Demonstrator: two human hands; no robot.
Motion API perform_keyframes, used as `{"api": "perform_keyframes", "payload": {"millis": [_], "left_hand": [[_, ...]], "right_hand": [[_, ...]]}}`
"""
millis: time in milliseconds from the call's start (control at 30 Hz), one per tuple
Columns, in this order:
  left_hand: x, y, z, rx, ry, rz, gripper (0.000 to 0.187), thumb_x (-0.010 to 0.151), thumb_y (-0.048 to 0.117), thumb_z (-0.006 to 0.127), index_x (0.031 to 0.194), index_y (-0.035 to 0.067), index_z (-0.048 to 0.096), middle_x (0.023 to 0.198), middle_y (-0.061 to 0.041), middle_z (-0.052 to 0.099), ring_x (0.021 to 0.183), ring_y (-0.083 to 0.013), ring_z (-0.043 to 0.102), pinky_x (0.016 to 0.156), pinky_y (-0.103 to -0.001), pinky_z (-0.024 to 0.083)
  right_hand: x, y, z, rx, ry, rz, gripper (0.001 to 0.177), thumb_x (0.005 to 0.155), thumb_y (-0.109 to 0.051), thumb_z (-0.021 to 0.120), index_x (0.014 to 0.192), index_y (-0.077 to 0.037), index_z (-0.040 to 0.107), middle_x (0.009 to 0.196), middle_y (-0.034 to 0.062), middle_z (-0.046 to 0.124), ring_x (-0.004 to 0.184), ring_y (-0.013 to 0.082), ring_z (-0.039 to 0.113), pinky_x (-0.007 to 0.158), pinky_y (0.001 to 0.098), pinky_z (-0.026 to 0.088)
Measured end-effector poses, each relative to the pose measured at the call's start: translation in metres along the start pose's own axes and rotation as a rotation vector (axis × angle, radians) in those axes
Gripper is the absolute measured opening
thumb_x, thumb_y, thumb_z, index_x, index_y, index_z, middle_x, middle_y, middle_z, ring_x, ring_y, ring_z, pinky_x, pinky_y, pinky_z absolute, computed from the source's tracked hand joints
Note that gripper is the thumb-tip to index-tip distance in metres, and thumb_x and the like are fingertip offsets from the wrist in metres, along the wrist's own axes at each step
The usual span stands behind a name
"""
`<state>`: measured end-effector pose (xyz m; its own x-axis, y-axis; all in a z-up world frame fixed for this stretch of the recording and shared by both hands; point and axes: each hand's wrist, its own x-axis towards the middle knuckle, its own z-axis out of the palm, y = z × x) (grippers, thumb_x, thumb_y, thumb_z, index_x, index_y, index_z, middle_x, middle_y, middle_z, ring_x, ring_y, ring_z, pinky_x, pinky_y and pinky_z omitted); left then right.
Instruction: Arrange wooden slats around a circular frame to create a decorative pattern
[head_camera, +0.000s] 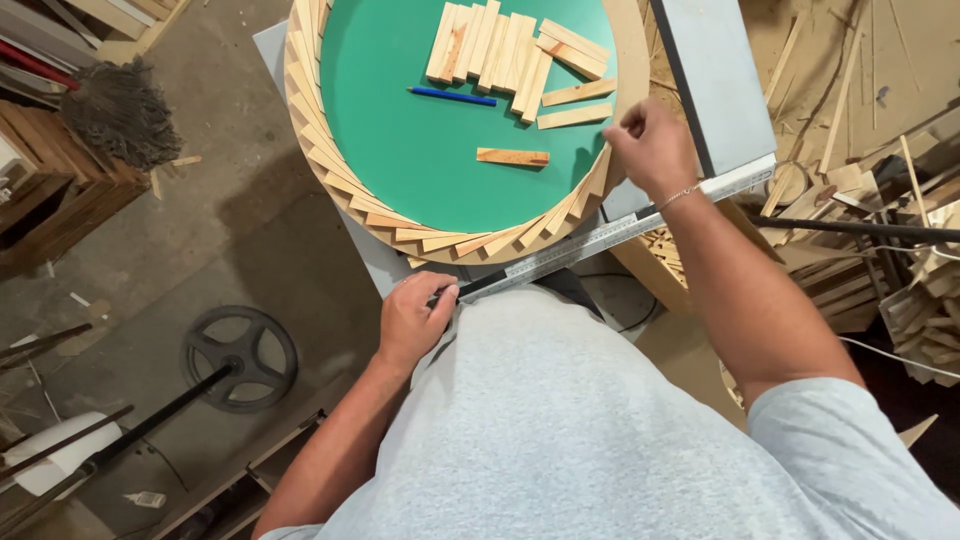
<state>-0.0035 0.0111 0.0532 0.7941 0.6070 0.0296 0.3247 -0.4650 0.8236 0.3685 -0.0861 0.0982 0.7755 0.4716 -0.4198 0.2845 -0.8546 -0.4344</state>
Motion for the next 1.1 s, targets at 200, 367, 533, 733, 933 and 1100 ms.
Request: {"api": "perform_keyframes", "payload": {"millis": [200,367,533,733,933,1100], "left_hand": [[0.000,-0.014,0.014,-0.007,0.004,-0.009,0.008,0.091,0.020,0.075,0.098,0.019,0.079,0.083,-0.003,0.075,0.079,-0.0268,0.073,0.075,-0.039,0.059],[0.008,0.001,0.009,0.007,-0.043,-0.019,0.010,0.092,0.019,0.070,0.097,0.015,0.078,0.089,-0.001,0.077,0.084,-0.0232,0.073,0.075,-0.038,0.057],[0.008,0.005,0.007,0.045,-0.073,-0.041,0.015,0.092,0.019,0.065,0.095,0.011,0.077,0.094,0.000,0.078,0.087,-0.0211,0.073,0.076,-0.037,0.055],[0.003,-0.011,0.028,0.038,-0.090,0.081,0.016,0.096,0.021,0.068,0.101,0.010,0.078,0.097,-0.004,0.078,0.088,-0.0238,0.073,0.077,-0.039,0.055],[0.006,-0.023,0.057,0.231,-0.135,0.258,0.029,0.097,0.026,0.071,0.124,0.018,0.071,0.079,-0.001,0.064,0.073,-0.0260,0.064,0.058,-0.042,0.050],[0.025,-0.007,0.050,0.306,-0.099,0.378,0.032,0.088,0.018,0.079,0.117,0.014,0.067,0.071,-0.004,0.055,0.059,-0.0259,0.057,0.049,-0.041,0.044]], "right_hand": [[0.040,0.058,0.041,0.010,0.051,0.045,0.032,0.082,-0.054,0.072,0.094,-0.025,0.071,0.085,0.0007,0.072,0.095,0.0322,0.071,0.082,0.0465,0.055],[0.040,0.038,0.028,-0.032,0.044,0.110,0.018,0.088,-0.041,0.069,0.089,-0.023,0.072,0.084,0.0005,0.071,0.084,0.0236,0.068,0.071,0.0396,0.054],[0.045,0.039,0.011,0.021,0.059,0.146,0.013,0.095,-0.023,0.067,0.085,-0.016,0.067,0.080,0.0002,0.070,0.067,0.0149,0.068,0.055,0.0322,0.055],[0.079,0.079,0.033,-0.103,0.211,-0.040,0.026,0.096,-0.041,0.072,0.083,-0.018,0.068,0.078,0.0010,0.068,0.070,0.0232,0.062,0.060,0.0445,0.049],[0.019,0.044,0.020,0.003,0.259,-0.044,0.028,0.103,-0.040,0.073,0.107,-0.015,0.063,0.093,0.0019,0.069,0.082,0.0210,0.065,0.068,0.0421,0.052],[-0.040,0.020,0.021,0.238,0.300,-0.053,0.013,0.099,-0.012,0.065,0.110,-0.008,0.058,0.096,0.0032,0.056,0.083,0.0146,0.052,0.075,0.0294,0.051]]}}
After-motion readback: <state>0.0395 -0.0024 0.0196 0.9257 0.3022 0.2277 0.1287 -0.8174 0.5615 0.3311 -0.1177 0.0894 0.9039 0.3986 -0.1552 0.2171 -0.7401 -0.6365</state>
